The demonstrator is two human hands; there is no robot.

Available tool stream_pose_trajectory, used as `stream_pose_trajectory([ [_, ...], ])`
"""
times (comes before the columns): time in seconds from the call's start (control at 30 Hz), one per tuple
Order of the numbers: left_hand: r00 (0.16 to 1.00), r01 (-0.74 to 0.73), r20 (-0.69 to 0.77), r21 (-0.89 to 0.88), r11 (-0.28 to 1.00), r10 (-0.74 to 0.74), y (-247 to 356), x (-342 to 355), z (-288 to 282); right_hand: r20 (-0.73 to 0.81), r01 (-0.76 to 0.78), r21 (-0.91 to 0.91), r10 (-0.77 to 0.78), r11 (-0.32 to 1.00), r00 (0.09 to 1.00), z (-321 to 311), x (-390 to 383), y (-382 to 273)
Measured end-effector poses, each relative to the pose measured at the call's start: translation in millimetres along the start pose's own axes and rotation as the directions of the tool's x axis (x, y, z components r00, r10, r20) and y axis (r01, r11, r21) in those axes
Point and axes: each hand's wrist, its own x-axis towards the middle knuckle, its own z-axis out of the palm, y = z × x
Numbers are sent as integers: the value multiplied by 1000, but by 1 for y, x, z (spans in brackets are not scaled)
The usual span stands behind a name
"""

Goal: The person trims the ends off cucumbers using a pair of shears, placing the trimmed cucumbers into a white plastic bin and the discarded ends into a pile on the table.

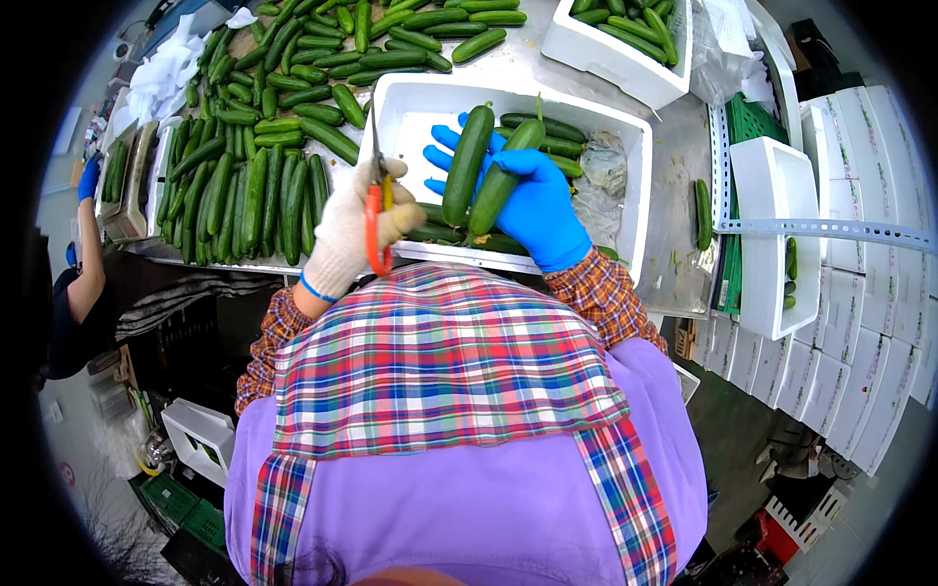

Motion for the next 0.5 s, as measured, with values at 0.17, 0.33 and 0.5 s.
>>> stream_pose_trajectory([
  [0.17,990,-126,-35,164,978,134,-23,14,20,-37,112,-117,-117,987,993,12,-3,12],
  [0.33,975,38,194,-636,771,113,-29,13,-2,-105,-37,-563,-27,826,994,17,-8,-16],
  [0.5,944,201,314,-783,589,96,-34,2,-10,-195,34,-589,-182,807,964,-3,-8,-20],
])
